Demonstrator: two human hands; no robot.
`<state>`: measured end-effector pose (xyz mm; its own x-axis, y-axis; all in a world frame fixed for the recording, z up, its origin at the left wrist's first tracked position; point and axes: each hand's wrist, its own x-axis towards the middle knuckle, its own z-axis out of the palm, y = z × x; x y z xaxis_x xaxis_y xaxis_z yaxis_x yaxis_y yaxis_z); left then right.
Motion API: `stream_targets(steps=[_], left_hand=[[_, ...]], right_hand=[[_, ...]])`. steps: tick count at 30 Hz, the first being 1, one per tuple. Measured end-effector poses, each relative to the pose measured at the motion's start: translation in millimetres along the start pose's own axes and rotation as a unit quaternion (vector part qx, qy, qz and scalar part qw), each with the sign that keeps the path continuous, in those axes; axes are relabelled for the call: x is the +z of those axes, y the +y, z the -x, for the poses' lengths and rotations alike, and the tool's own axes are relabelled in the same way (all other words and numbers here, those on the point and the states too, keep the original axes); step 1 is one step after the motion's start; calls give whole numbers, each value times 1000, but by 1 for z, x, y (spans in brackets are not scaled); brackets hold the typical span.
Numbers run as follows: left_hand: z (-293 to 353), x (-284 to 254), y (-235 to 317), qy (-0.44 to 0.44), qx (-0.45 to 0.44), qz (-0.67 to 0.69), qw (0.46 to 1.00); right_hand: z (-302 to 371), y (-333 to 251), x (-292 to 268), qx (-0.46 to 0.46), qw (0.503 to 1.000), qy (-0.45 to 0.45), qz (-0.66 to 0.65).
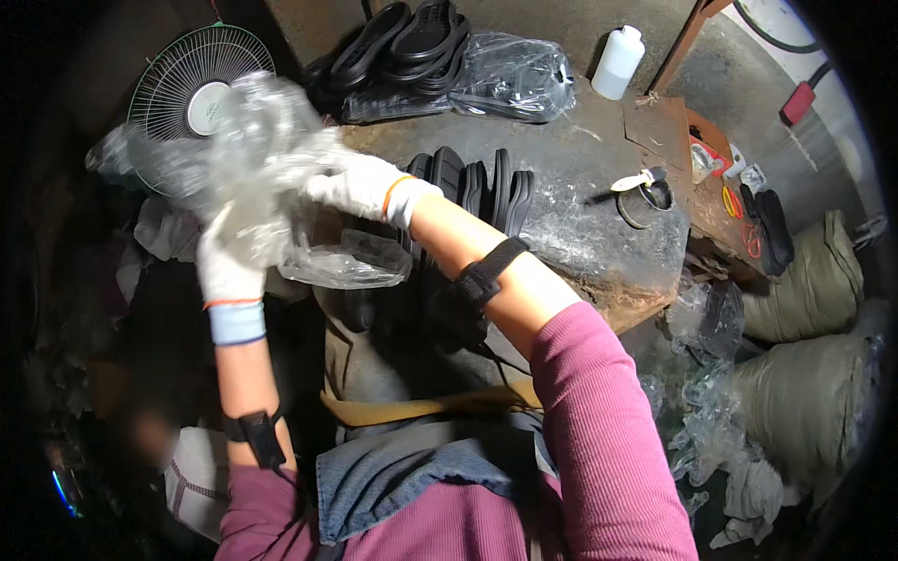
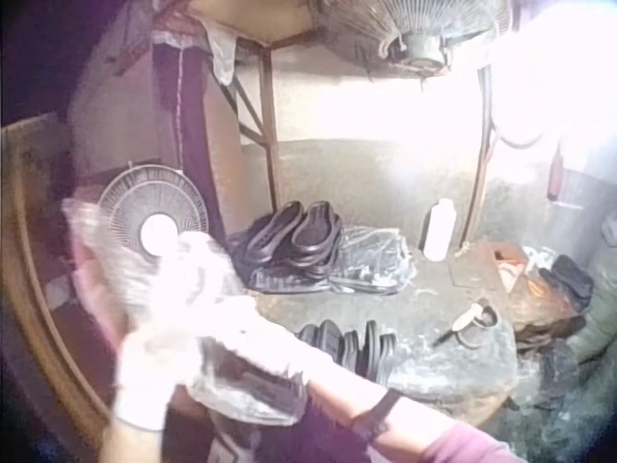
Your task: Applying adhesive or finish to the bottom of shoe soles using a brush.
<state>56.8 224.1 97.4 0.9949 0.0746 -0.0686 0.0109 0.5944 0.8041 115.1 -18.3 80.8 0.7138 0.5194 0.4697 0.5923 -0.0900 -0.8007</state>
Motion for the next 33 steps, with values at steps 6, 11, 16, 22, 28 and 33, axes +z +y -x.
stream_targets(steps=[6, 11, 16, 22, 28, 33], left_hand=[[-39, 5, -104, -169, 104, -279, 940], [-43, -39, -91, -79, 73, -235, 966], [-35, -72, -129, -54, -76, -360, 928], [-59, -122, -116, -42, -15, -355, 934], [-49, -52, -118, -71, -140, -251, 955], [-49, -99, -137, -104, -35, -362, 926]], right_hand=[[31, -13, -31, 140, 986, -23, 91], [144, -63, -115, 160, 839, 249, 457], [313, -114, -168, 307, 770, 234, 508], [506, -186, -235, 479, 664, 196, 540], [583, -166, -252, 465, 605, -21, 646], [320, -80, -84, 423, 831, 219, 289]])
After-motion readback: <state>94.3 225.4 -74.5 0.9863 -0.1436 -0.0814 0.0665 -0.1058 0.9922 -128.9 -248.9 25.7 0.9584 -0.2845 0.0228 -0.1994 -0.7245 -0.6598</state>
